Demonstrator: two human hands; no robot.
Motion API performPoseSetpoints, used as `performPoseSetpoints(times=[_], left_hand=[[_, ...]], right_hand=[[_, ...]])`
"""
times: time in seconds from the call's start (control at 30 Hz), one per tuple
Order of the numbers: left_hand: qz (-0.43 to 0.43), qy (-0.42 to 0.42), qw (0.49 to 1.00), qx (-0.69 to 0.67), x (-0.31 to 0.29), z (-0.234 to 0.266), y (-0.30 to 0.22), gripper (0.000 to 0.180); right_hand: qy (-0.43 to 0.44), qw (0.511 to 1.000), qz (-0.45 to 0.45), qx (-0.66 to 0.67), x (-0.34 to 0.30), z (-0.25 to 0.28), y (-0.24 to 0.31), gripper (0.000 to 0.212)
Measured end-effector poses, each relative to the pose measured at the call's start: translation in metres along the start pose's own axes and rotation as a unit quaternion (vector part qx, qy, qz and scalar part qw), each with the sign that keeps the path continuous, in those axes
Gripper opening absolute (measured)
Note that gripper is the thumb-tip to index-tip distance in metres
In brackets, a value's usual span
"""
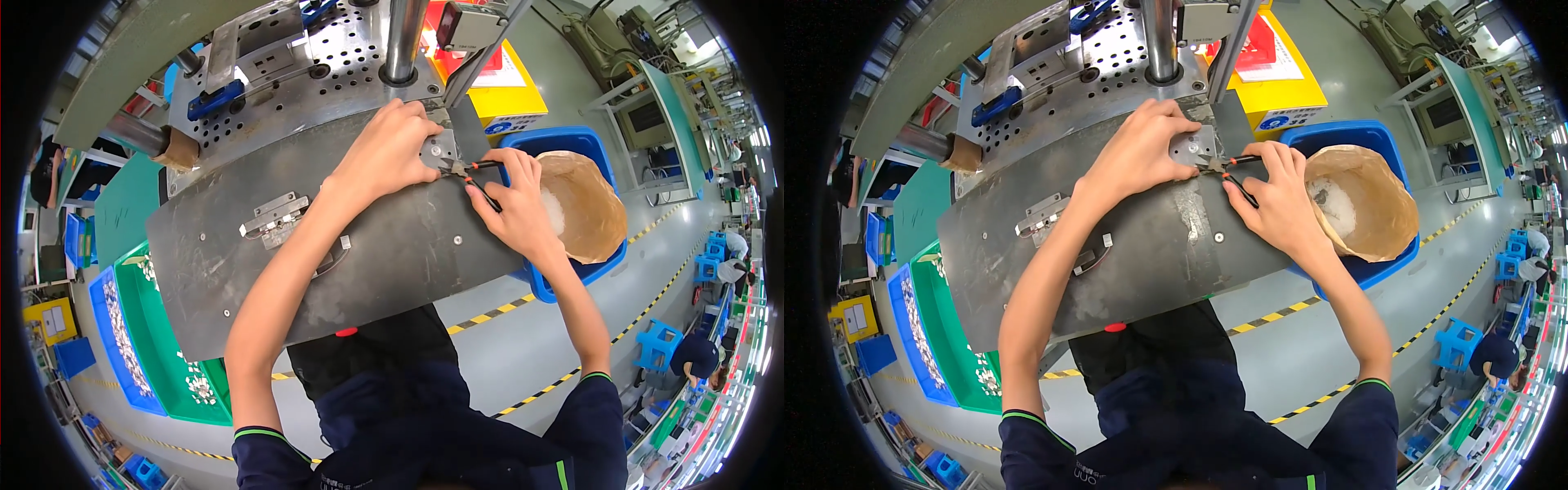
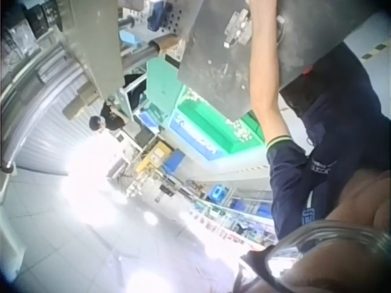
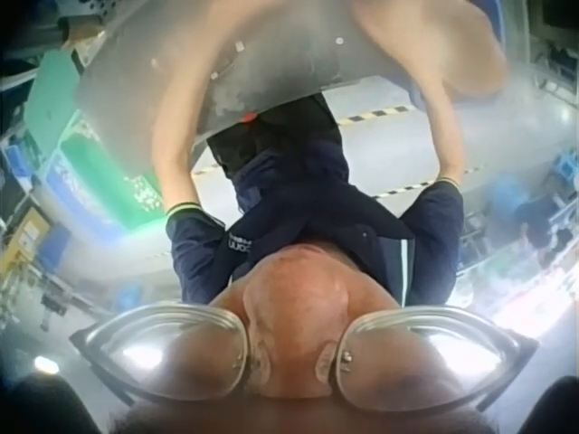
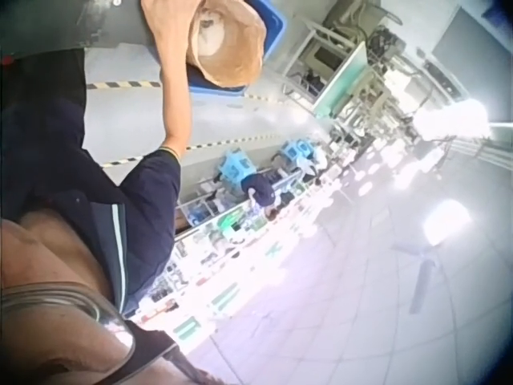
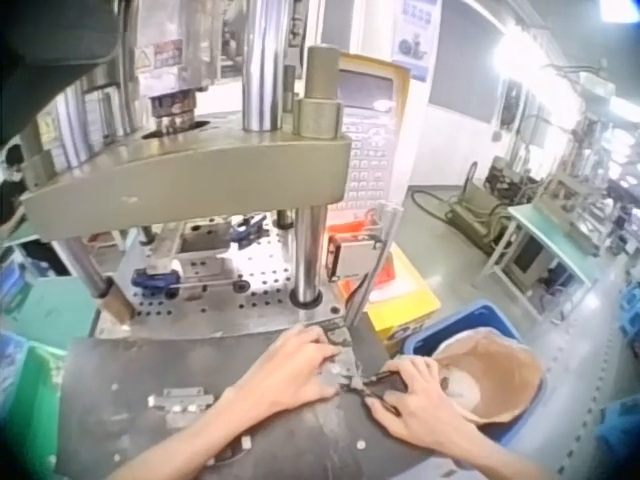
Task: Manually assemble and align small electronic components using a press machine.
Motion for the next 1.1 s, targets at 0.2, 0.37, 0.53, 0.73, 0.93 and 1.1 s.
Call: performPoseSetpoints(times=[0.2, 0.37, 0.53, 0.73, 0.93, 1.1], left_hand=[[0.003, 0.025, 0.999, 0.024, 0.002, 0.001, -0.001, 0.056], [0.006, 0.068, 0.997, 0.021, 0.003, 0.001, -0.001, 0.055], [0.013, 0.045, 0.999, -0.004, -0.005, 0.002, -0.001, 0.053], [-0.003, 0.044, 0.999, 0.011, -0.002, -0.001, -0.005, 0.052], [-0.004, 0.032, 0.999, 0.009, -0.006, 0.003, -0.003, 0.053], [-0.011, 0.038, 0.999, 0.011, -0.006, 0.002, -0.006, 0.055]], right_hand=[[0.02, 1.0, 0.016, 0.001, 0.014, 0.0, -0.001, 0.024], [0.047, 0.999, 0.009, 0.015, 0.018, -0.003, -0.007, 0.025], [0.038, 0.998, 0.019, 0.035, 0.013, -0.013, 0.003, 0.027], [0.093, 0.994, 0.058, -0.004, 0.015, -0.032, 0.003, 0.027], [0.073, 0.972, -0.054, 0.217, 0.019, -0.034, -0.006, 0.025], [-0.154, 0.878, -0.32, 0.32, -0.044, 0.05, -0.047, 0.032]])
Point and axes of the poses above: each hand's wrist, its own x-axis towards the middle knuckle, its own z-axis out of the back of the hand, y = z × x, the point moved 10 cm from there along x, towards the middle knuckle, and after that the axes turned 10 degrees about -y, right-handed, at the moved point
